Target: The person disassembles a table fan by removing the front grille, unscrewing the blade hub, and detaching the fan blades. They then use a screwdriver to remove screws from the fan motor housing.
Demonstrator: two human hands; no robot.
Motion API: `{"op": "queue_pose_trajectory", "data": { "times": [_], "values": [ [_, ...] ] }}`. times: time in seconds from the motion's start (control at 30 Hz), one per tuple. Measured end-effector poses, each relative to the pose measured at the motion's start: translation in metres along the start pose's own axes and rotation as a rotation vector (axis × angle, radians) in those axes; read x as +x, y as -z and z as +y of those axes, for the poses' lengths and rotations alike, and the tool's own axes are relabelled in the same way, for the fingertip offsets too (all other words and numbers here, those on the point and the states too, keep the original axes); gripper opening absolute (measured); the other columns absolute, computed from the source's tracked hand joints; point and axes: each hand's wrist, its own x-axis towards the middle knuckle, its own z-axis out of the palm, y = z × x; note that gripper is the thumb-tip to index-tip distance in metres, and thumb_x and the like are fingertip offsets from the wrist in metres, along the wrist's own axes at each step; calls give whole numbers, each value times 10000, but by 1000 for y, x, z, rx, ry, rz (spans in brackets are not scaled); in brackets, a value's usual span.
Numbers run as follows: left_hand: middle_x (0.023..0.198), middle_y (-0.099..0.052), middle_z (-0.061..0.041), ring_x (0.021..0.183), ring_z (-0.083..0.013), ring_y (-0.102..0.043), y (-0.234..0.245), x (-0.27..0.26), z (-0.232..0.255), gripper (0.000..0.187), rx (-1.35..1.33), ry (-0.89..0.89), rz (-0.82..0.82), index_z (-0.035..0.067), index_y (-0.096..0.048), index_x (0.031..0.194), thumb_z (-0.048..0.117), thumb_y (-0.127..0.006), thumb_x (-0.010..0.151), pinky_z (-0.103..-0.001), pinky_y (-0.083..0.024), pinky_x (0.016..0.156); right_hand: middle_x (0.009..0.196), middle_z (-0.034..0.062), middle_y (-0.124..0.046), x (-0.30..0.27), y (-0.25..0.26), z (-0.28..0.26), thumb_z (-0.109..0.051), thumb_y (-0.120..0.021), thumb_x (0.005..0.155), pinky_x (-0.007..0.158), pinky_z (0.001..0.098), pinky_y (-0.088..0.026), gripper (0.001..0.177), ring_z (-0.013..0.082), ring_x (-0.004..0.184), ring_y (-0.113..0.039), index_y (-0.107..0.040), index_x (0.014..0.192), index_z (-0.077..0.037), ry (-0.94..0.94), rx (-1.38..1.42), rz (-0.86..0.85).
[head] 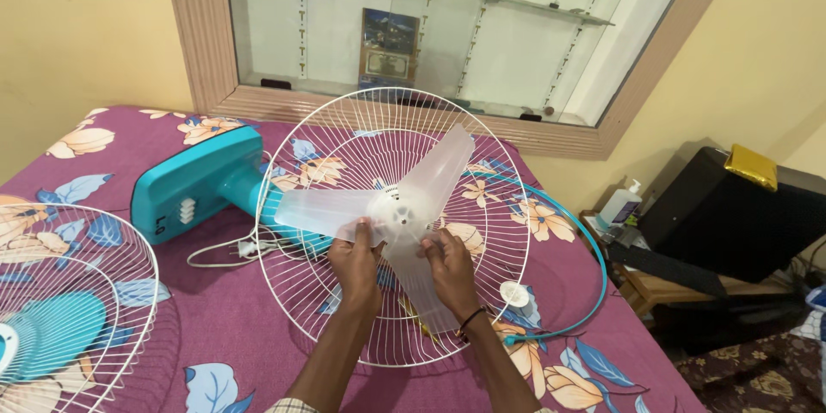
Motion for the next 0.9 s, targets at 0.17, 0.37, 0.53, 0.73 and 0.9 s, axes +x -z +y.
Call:
{"op": "queue_pose_trajectory", "data": {
  "times": [0.17, 0.37, 0.53, 0.73, 0.9],
  "values": [
    [896, -676, -72, 737, -150, -627, 1, 2, -4, 215, 70, -6, 29, 13, -700, 1043, 208, -614, 1017, -323, -574, 670, 912, 80, -731, 0, -2, 9, -283, -554, 1028, 854, 366, -573, 257, 191, 893, -729, -697, 1015, -70, 8, 39, -7],
    [878, -680, -48, 715, -130, -606, -1, -1, -3, 189, 111, -34, 71, 42, -712, 1027, 201, -611, 1007, -311, -528, 644, 919, 75, -744, 0, -1, 13, -319, -555, 1022, 885, 370, -577, 279, 189, 921, -729, -700, 1025, -80, -14, 125, -23],
    [892, -686, -44, 748, -125, -645, -4, -3, -3, 189, 13, -82, 41, 37, -691, 1006, 208, -611, 1003, -315, -563, 679, 894, 66, -746, -2, 3, 6, -358, -551, 1027, 879, 350, -570, 323, 177, 916, -726, -705, 1006, -74, 2, 152, -38],
    [866, -676, -44, 722, -122, -632, -4, -5, -3, 193, 26, -120, 46, 33, -687, 993, 216, -624, 995, -302, -541, 649, 875, 55, -739, -4, 11, -4, -333, -572, 1030, 858, 326, -552, 321, 151, 890, -705, -712, 995, -47, 10, 238, -74],
    [827, -650, -28, 694, -110, -587, -4, -8, -3, 191, -26, -156, 14, 22, -697, 972, 198, -630, 1007, -291, -490, 606, 870, 49, -743, -5, 17, -4, -286, -608, 1015, 857, 313, -554, 268, 131, 884, -699, -715, 1012, -40, -25, 350, -108]
  ]
}}
